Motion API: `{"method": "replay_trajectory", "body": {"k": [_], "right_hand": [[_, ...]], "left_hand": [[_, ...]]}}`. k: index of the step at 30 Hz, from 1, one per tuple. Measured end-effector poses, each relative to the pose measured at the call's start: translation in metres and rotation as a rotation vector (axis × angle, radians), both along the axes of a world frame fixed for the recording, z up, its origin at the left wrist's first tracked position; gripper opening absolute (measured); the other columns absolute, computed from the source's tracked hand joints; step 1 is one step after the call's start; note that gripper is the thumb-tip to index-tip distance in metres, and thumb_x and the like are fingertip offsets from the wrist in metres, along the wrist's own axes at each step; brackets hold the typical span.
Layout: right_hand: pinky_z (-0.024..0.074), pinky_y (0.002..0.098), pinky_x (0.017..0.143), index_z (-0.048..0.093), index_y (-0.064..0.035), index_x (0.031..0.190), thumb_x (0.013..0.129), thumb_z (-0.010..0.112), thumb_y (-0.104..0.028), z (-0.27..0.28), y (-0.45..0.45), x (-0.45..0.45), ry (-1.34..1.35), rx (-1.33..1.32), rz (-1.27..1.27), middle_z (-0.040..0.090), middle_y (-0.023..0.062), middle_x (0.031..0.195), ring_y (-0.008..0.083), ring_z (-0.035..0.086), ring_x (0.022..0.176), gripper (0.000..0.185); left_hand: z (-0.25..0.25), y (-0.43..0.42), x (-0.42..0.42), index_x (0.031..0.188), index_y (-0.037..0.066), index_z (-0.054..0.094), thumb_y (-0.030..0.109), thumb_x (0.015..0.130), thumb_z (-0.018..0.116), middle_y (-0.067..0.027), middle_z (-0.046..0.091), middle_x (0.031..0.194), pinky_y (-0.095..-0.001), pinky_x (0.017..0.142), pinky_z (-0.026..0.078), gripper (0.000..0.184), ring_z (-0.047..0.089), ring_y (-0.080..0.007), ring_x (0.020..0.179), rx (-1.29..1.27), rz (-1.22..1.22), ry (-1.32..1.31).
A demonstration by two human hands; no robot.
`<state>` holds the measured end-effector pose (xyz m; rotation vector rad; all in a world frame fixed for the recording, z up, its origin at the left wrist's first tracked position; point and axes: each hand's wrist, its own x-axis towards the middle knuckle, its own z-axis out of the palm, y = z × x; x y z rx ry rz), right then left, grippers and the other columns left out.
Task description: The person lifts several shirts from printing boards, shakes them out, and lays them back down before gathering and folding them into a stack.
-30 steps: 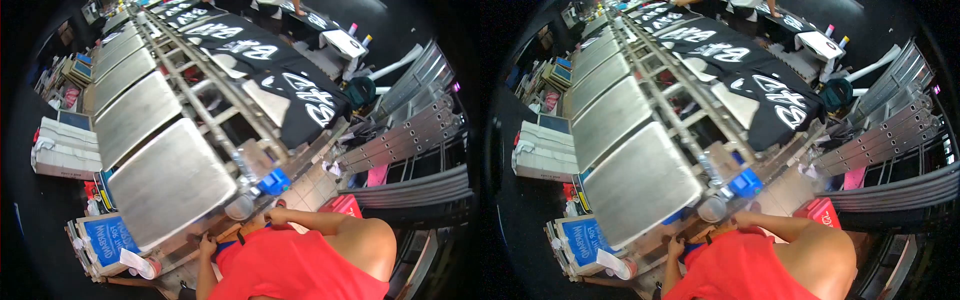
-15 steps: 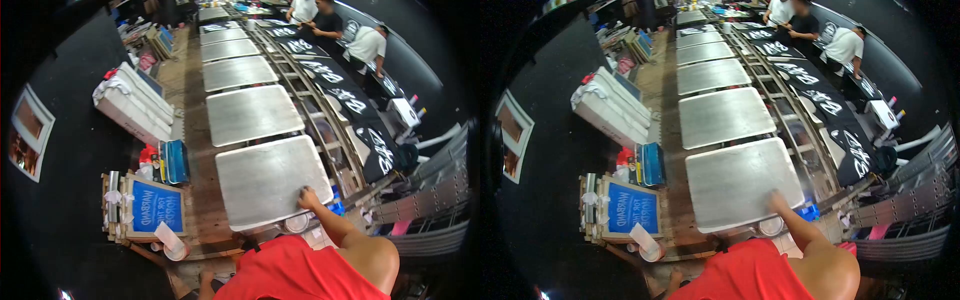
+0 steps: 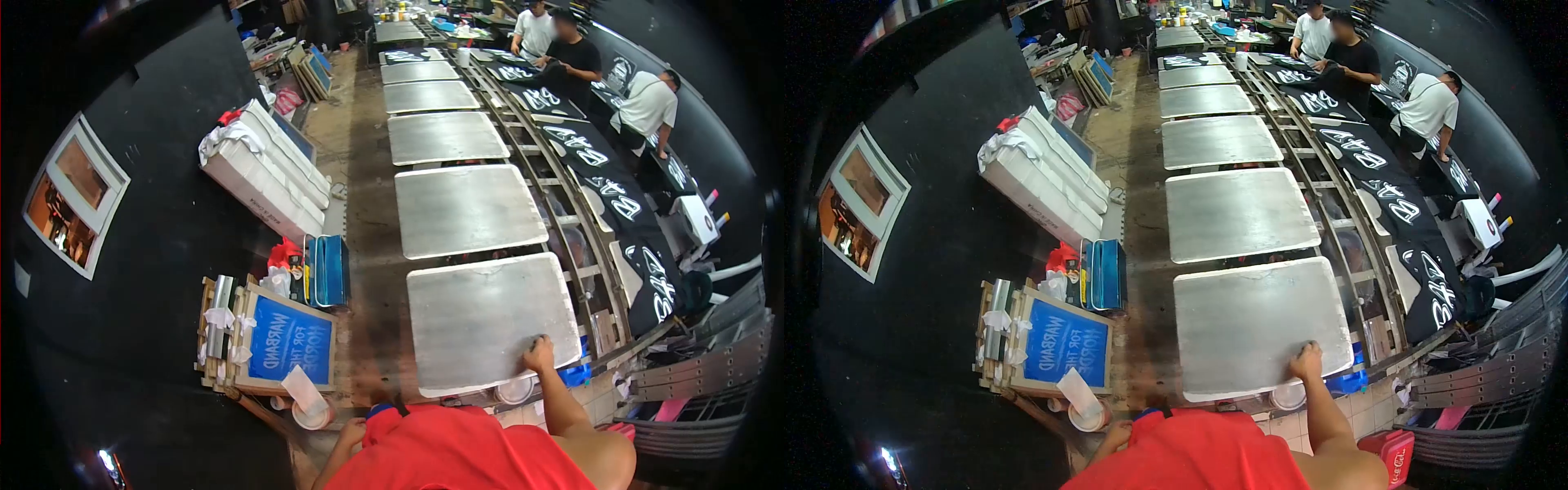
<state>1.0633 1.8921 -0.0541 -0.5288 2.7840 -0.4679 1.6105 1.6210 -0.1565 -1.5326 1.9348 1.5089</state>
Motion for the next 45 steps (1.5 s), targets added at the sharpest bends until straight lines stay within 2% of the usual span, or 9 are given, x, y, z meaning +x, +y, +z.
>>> {"method": "replay_trajectory", "body": {"k": [16,18,26,31,34,36,40,44,45], "right_hand": [[0.0444,0.0404,0.104,0.064,0.0151,0.106,0.065,0.061,-0.023,-0.059,-0.061,0.067,0.11,0.179,-0.348,0.059,0.0351,0.12,0.045,0.055,0.118,0.056],[0.0434,0.043,0.106,0.052,0.0138,0.125,0.068,0.06,-0.015,-0.039,-0.074,0.07,-0.061,0.181,-0.463,0.042,0.0308,0.143,0.046,0.05,0.125,0.064],[0.0513,0.0484,0.093,0.061,0.0069,0.11,0.079,0.063,-0.02,-0.04,-0.123,0.024,-0.112,0.345,-0.928,0.045,0.0302,0.138,0.0453,0.057,0.117,0.041],[0.0553,0.0429,0.086,0.063,0.0075,0.111,0.072,0.069,-0.019,-0.039,-0.125,-0.047,-0.445,0.47,-0.654,0.068,0.0224,0.112,0.0352,0.069,0.098,0.048],[0.0562,0.0413,0.084,0.07,0.0033,0.098,0.068,0.07,-0.018,-0.007,-0.188,-0.12,-0.29,0.427,-0.805,0.072,0.0213,0.097,0.0344,0.072,0.09,0.037],[0.0543,0.0449,0.086,0.072,0.0011,0.087,0.07,0.065,-0.014,-0.021,-0.233,-0.185,-0.063,0.247,-0.753,0.07,0.0248,0.097,0.0405,0.068,0.096,0.023],[0.0518,0.0486,0.083,0.069,0.0041,0.089,0.076,0.056,-0.015,0.007,-0.394,-0.28,0.056,0.051,-0.527,0.068,0.0294,0.091,0.0449,0.066,0.091,0.026],[0.0519,0.0469,0.083,0.069,0.0034,0.092,0.077,0.057,-0.017,0.023,-0.554,-0.319,0.122,-0.092,-0.43,0.068,0.0299,0.094,0.0434,0.066,0.093,0.028],[0.052,0.0462,0.084,0.069,0.0031,0.095,0.078,0.058,-0.02,0.026,-0.588,-0.325,0.171,-0.143,-0.354,0.068,0.0291,0.097,0.0428,0.066,0.095,0.03]], "left_hand": [[-0.014,-0.294,0.126,0.118,0.004,0.063,0.026,0.093,0.057,-0.0075,0.073,0.102,-0.0343,0.064,0.051,0.034,0.069,-0.0179,0.084,0.219,-0.049,-0.266],[-0.027,-0.322,0.105,0.119,0.004,0.062,0.027,0.094,0.055,-0.0061,0.073,0.101,-0.0344,0.06,0.051,0.034,0.069,-0.0174,0.081,0.232,-0.016,-0.254],[-0.095,-0.398,-0.072,0.111,0.008,0.07,0.021,0.075,0.077,-0.0095,0.073,0.092,-0.034,0.062,0.055,0.038,0.07,-0.0196,0.077,0.117,0.056,-0.103],[-0.067,-0.485,-0.166,0.103,0.009,0.072,0.03,0.075,0.074,-0.0141,0.073,0.099,-0.0386,0.072,0.056,0.034,0.07,-0.0247,0.089,-0.06,-0.296,-0.053],[-0.076,-0.57,-0.194,0.094,0.006,0.073,0.027,0.084,0.067,-0.0139,0.073,0.095,-0.0383,0.069,0.056,0.024,0.07,-0.0242,0.082,-0.775,-1.008,0.156],[-0.045,-0.593,-0.23,0.094,0.004,0.073,0.026,0.089,0.063,-0.0116,0.073,0.09,-0.036,0.065,0.056,0.024,0.07,-0.0214,0.073,0.035,0.174,0.054],[0.001,-0.645,-0.286,0.101,0.002,0.072,0.025,0.091,0.061,-0.0103,0.073,0.088,-0.0347,0.061,0.055,0.028,0.07,-0.0188,0.068,-0.011,0.142,-0.02],[-0.092,-0.713,-0.301,0.119,0.003,0.065,0.025,0.091,0.06,-0.0098,0.074,0.093,-0.0348,0.061,0.055,0.036,0.071,-0.0176,0.07,0.199,0.032,-0.076],[-0.092,-0.734,-0.305,0.118,0.005,0.066,0.02,0.09,0.061,-0.0088,0.074,0.094,-0.0331,0.061,0.055,0.033,0.071,-0.0181,0.07,-0.162,-0.642,0.095]]}}
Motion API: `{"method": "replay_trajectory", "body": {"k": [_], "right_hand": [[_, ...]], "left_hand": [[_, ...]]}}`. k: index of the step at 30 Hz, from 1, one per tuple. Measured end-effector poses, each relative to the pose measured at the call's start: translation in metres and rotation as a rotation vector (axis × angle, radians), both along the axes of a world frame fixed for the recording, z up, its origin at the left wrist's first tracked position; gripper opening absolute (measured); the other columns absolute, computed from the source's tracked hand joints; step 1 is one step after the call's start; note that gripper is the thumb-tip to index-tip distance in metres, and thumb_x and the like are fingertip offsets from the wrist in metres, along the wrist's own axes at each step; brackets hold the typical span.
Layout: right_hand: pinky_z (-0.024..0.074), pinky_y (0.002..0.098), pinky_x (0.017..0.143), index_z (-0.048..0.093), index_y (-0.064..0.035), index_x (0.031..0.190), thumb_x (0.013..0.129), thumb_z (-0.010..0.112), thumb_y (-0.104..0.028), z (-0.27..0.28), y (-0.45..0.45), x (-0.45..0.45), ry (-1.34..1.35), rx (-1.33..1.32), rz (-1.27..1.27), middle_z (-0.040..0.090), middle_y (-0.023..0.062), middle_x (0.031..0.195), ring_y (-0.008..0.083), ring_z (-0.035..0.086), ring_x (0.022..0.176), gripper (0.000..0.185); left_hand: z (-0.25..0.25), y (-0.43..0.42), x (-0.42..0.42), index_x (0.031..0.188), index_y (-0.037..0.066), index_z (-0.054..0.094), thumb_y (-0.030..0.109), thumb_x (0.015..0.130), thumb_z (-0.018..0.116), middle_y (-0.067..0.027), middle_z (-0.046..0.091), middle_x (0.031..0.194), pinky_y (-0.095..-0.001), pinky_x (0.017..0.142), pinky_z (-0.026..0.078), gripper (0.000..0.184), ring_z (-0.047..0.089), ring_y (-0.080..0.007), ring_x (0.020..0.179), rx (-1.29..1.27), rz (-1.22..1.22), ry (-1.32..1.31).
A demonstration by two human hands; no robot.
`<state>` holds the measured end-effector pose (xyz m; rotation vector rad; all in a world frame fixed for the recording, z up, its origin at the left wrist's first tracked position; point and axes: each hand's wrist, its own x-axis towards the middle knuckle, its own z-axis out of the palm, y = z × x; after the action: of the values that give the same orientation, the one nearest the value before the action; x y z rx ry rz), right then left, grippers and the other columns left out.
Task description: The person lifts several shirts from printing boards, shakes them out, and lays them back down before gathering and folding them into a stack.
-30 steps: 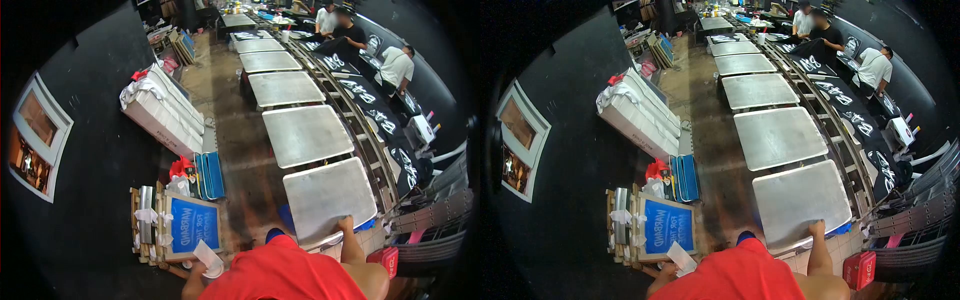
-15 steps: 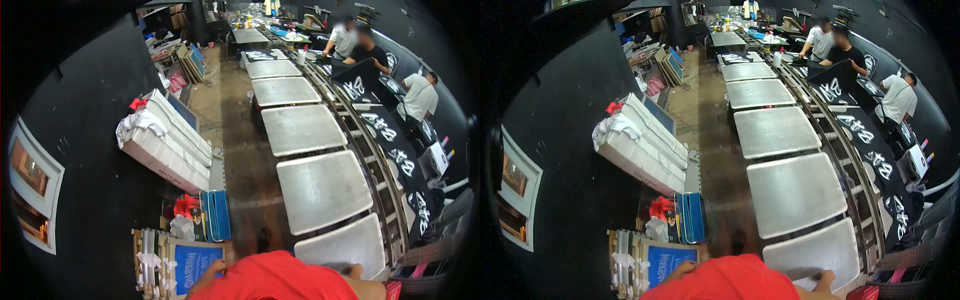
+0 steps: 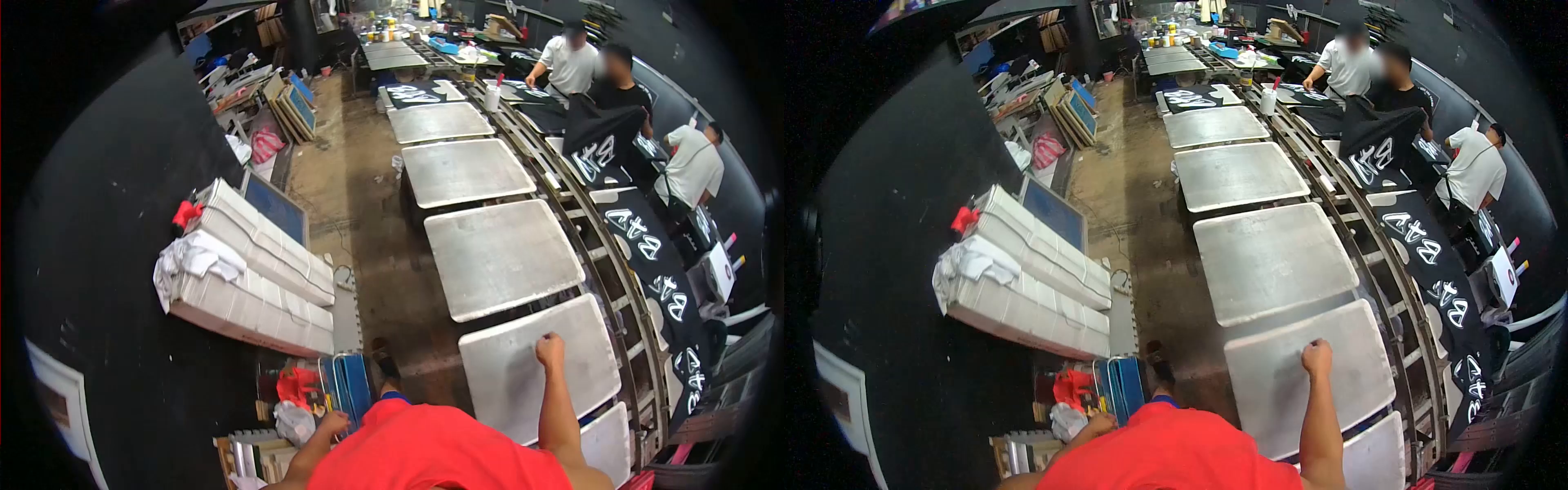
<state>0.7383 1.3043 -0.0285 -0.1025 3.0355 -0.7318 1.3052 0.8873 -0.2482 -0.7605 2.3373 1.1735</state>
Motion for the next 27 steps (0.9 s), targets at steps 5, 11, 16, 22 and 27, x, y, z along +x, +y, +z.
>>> {"method": "replay_trajectory", "body": {"k": [5,11,16,22,27], "right_hand": [[0.05,0.0436,0.092,0.067,0.002,0.108,0.079,0.061,-0.026,-0.027,-0.111,-0.035,-0.093,0.026,0.046,0.068,0.0259,0.105,0.041,0.064,0.103,0.041],[0.0315,0.0582,0.106,0.066,0.0051,0.111,0.074,0.062,-0.027,-0.036,-0.176,-0.049,-0.348,0.269,-0.102,0.063,0.026,0.117,0.0406,0.058,0.115,0.049],[0.0439,0.0529,0.097,0.073,0.0041,0.086,0.068,0.065,-0.027,-0.043,-0.182,-0.065,-0.279,0.276,-0.319,0.072,0.0232,0.093,0.0405,0.068,0.096,0.037],[0.0569,0.046,0.067,0.066,0.0085,0.072,0.077,0.059,-0.015,0.004,-0.26,-0.191,-0.533,0.248,-0.41,0.069,0.0277,0.075,0.0373,0.071,0.063,0.025],[0.0553,0.0482,0.073,0.064,0.0086,0.089,0.078,0.058,-0.011,-0.008,-0.416,-0.353,-0.221,0.237,-0.078,0.067,0.0305,0.086,0.0438,0.069,0.081,0.023]], "left_hand": [[0.055,-0.074,-0.069,0.11,0.012,0.071,0.031,0.089,0.053,-0.0063,0.074,0.103,-0.0426,0.076,0.056,0.033,0.07,-0.0282,0.093,-0.098,0.106,-0.252],[-0.016,-0.252,-0.107,0.093,0.016,0.076,0.033,0.082,0.064,-0.01,0.073,0.095,-0.0464,0.075,0.056,0.024,0.069,-0.034,0.088,-0.432,-0.847,0.081],[0.026,-0.396,-0.238,0.089,0.01,0.075,0.024,0.079,0.065,-0.014,0.073,0.086,-0.0353,0.068,0.057,0.02,0.071,-0.0246,0.073,0.153,0.589,-0.244],[0.078,-0.528,-0.402,0.12,-0.004,0.061,0.01,0.088,0.055,-0.016,0.074,0.094,-0.0317,0.064,0.055,0.036,0.072,-0.0199,0.074,0.169,0.67,0.042],[0.084,-0.581,-0.462,0.126,-0.005,0.056,0.008,0.092,0.047,-0.0168,0.074,0.097,-0.0323,0.06,0.055,0.037,0.071,-0.021,0.074,0.279,0.751,-0.057]]}}
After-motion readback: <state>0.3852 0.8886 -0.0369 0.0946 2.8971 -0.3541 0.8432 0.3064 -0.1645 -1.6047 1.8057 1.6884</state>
